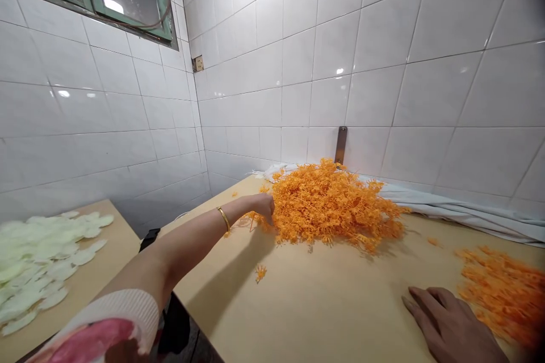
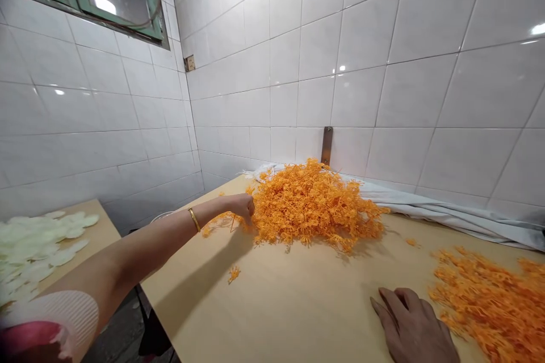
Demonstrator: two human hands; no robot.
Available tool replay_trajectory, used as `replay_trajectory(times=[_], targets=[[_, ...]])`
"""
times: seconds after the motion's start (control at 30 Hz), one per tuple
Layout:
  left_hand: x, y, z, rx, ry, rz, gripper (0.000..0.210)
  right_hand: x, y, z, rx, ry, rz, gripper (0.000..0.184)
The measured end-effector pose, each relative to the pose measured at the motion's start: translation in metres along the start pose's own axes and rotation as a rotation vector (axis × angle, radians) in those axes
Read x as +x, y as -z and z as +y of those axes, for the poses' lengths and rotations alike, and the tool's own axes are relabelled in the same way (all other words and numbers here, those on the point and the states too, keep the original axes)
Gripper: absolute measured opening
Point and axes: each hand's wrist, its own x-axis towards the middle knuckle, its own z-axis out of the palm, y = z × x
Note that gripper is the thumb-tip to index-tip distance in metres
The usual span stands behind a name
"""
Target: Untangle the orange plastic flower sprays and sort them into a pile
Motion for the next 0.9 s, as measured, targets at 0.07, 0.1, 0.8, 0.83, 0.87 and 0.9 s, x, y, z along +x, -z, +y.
replay_trajectory(times=[0.07, 0.1, 0.8, 0.83, 0.87, 0.9], targets=[[0.002, 0.004, 0.004, 0.017, 0.006, 0.047, 0.028, 0.000, -0.003, 0.004, 0.002, 0.004, -0.004, 0.039], [0.005, 0.008, 0.007, 0.024, 0.010, 0.082, 0.028, 0.001, -0.006, 0.006, 0.003, 0.013, -0.004, 0.039], [0.058, -0.060, 0.053, -0.044, -0.138, 0.386, 0.016, -0.005, 0.017, -0.017, -0.010, 0.002, 0.004, 0.032], [0.061, -0.059, 0.054, -0.040, -0.127, 0.393, 0.016, -0.006, 0.017, -0.017, -0.008, -0.001, 0.003, 0.031], [0.064, -0.056, 0.055, -0.034, -0.114, 0.402, 0.016, -0.006, 0.018, -0.018, -0.006, -0.005, 0.001, 0.031], [0.067, -0.051, 0.056, -0.026, -0.102, 0.410, 0.015, -0.006, 0.019, -0.019, -0.005, -0.010, 0.001, 0.031]])
